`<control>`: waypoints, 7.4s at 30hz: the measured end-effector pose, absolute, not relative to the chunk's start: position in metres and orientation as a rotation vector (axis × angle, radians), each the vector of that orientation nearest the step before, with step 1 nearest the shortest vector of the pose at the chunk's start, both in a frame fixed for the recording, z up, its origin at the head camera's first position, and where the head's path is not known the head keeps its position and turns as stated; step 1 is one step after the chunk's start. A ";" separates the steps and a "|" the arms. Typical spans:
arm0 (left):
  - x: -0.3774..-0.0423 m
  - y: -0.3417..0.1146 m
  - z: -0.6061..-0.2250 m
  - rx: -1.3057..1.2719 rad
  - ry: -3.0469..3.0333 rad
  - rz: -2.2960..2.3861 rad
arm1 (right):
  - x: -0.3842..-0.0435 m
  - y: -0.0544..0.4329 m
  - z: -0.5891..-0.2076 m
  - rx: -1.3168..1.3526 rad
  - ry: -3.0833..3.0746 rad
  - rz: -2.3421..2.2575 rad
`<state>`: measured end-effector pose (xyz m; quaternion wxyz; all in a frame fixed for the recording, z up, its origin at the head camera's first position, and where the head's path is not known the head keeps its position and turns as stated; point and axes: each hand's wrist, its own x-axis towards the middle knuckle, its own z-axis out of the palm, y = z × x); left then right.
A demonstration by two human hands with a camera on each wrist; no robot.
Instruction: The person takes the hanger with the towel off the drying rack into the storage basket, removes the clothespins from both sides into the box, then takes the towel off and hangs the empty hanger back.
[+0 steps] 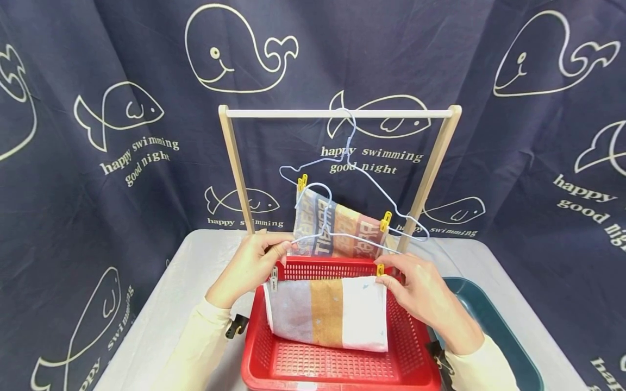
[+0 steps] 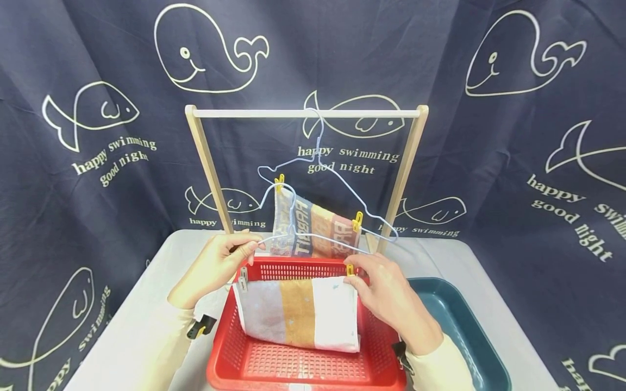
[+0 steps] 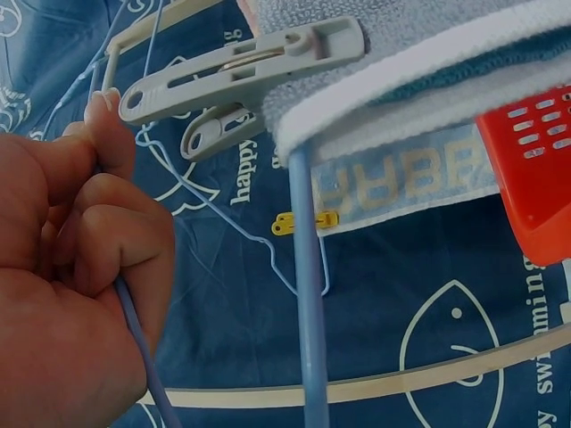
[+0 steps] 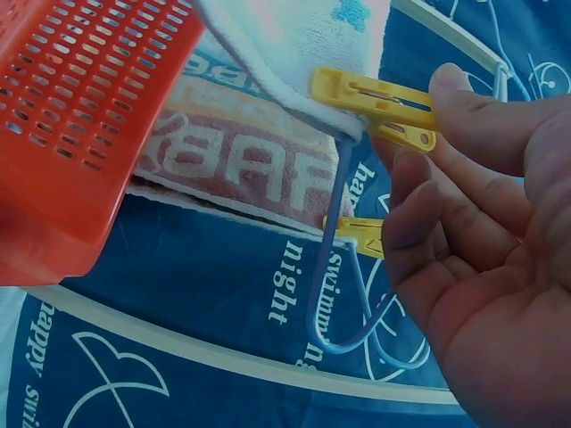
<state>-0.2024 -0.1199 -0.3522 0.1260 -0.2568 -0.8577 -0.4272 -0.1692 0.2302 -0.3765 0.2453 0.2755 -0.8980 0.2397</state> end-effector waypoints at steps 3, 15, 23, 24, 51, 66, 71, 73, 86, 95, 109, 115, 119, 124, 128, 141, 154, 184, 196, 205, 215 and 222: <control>-0.202 -0.120 -0.352 -0.750 -2.495 -1.240 | -0.169 0.231 -0.377 0.757 -2.447 0.652; -0.204 -0.118 -0.352 -0.722 -2.503 -1.226 | -0.170 0.233 -0.379 0.767 -2.439 0.673; -0.202 -0.118 -0.351 -0.713 -2.511 -1.244 | -0.170 0.235 -0.381 0.769 -2.425 0.691; -0.202 -0.118 -0.351 -0.712 -2.513 -1.249 | -0.170 0.236 -0.382 0.770 -2.421 0.692; -0.203 -0.119 -0.355 -0.721 -2.507 -1.249 | -0.168 0.239 -0.383 0.680 -2.370 0.660; -0.202 -0.117 -0.354 -0.713 -2.502 -1.268 | -0.168 0.241 -0.380 0.679 -2.243 0.706; -0.203 -0.118 -0.355 -0.735 -2.487 -1.255 | -0.167 0.240 -0.381 0.679 -2.206 0.715; -0.203 -0.117 -0.354 -0.743 -2.484 -1.255 | -0.168 0.240 -0.381 0.674 -2.188 0.704; -0.203 -0.117 -0.355 -0.750 -2.483 -1.244 | -0.167 0.244 -0.379 0.655 -2.162 0.722; -0.205 -0.118 -0.354 -0.779 -2.467 -1.261 | -0.162 0.247 -0.373 0.614 -2.208 0.747; -0.203 -0.119 -0.354 -0.763 -2.478 -1.279 | -0.151 0.255 -0.368 0.566 -2.308 0.690; -0.204 -0.119 -0.355 -0.764 -2.485 -1.262 | -0.151 0.264 -0.367 0.587 -2.276 0.702; -0.205 -0.119 -0.355 -0.764 -2.484 -1.249 | -0.150 0.269 -0.365 0.602 -2.267 0.726; -0.205 -0.120 -0.355 -0.766 -2.478 -1.249 | -0.147 0.276 -0.364 0.539 -2.289 0.731; -0.203 -0.119 -0.355 -0.763 -2.483 -1.260 | -0.141 0.283 -0.365 0.484 -2.301 0.727; -0.202 -0.120 -0.353 -0.746 -2.497 -1.258 | -0.131 0.309 -0.366 0.298 -2.331 0.721; -0.198 -0.122 -0.352 -0.701 -2.510 -1.261 | -0.122 0.344 -0.402 0.106 -2.555 0.689; -0.197 -0.122 -0.352 -0.722 -2.485 -1.297 | -0.135 0.365 -0.439 0.093 -2.991 0.490; -0.197 -0.123 -0.353 -0.738 -2.493 -1.299 | -0.146 0.369 -0.440 0.068 -2.961 0.479; -0.196 -0.128 -0.353 -0.715 -2.506 -1.303 | -0.152 0.368 -0.443 0.086 -2.887 0.495; -0.196 -0.123 -0.354 -0.738 -2.500 -1.305 | -0.148 0.371 -0.445 0.060 -2.849 0.472; -0.195 -0.122 -0.353 -0.745 -2.490 -1.283 | -0.146 0.370 -0.443 0.066 -2.840 0.472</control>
